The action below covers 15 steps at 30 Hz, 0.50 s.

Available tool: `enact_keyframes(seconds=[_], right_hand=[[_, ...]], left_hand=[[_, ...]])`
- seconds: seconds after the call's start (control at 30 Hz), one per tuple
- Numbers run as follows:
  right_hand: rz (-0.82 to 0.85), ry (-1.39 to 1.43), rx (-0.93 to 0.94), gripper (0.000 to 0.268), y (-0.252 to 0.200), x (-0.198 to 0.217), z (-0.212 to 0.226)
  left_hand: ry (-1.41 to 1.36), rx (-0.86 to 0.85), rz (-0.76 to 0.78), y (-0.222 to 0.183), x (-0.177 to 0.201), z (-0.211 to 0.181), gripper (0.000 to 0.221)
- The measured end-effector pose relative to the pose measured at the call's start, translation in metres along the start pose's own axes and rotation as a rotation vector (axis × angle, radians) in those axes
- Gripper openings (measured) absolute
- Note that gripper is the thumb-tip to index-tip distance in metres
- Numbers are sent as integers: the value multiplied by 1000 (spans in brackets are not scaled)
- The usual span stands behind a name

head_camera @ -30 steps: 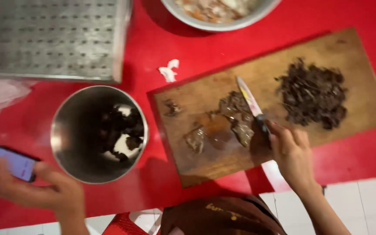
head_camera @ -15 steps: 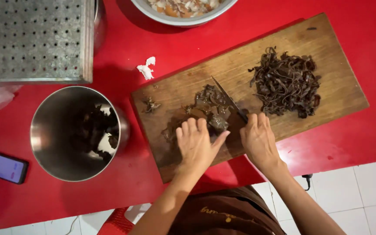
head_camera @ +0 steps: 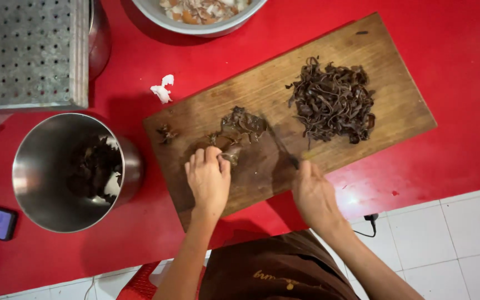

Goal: Slicing wood ear mushrooms into thin strips on a wooden cutting board

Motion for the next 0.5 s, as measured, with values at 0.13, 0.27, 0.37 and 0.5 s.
enact_keyframes(seconds=[0.13,0.27,0.37,0.5], right_hand=[[19,91,47,21,8,2,35],[4,5,39,17,6,16,36],[-36,47,-56,21,-4,12,13],[78,110,-238,29,5,41,23]], left_hand=[[145,-82,-51,-5,-8,17,16],[7,-94,-84,19,6,5,22],[-134,-197,92,55,14,-16,51],[-116,-379,429,89,-17,-17,64]])
Point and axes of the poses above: each hand's wrist, its own y-axis towards the middle knuckle, its own x-axis out of the back of the hand, z = x × y, the point moved 5 cm from there along y, towards the middle knuckle, and after that the axes turned 12 degrees about -z, right-handed, at the moved point
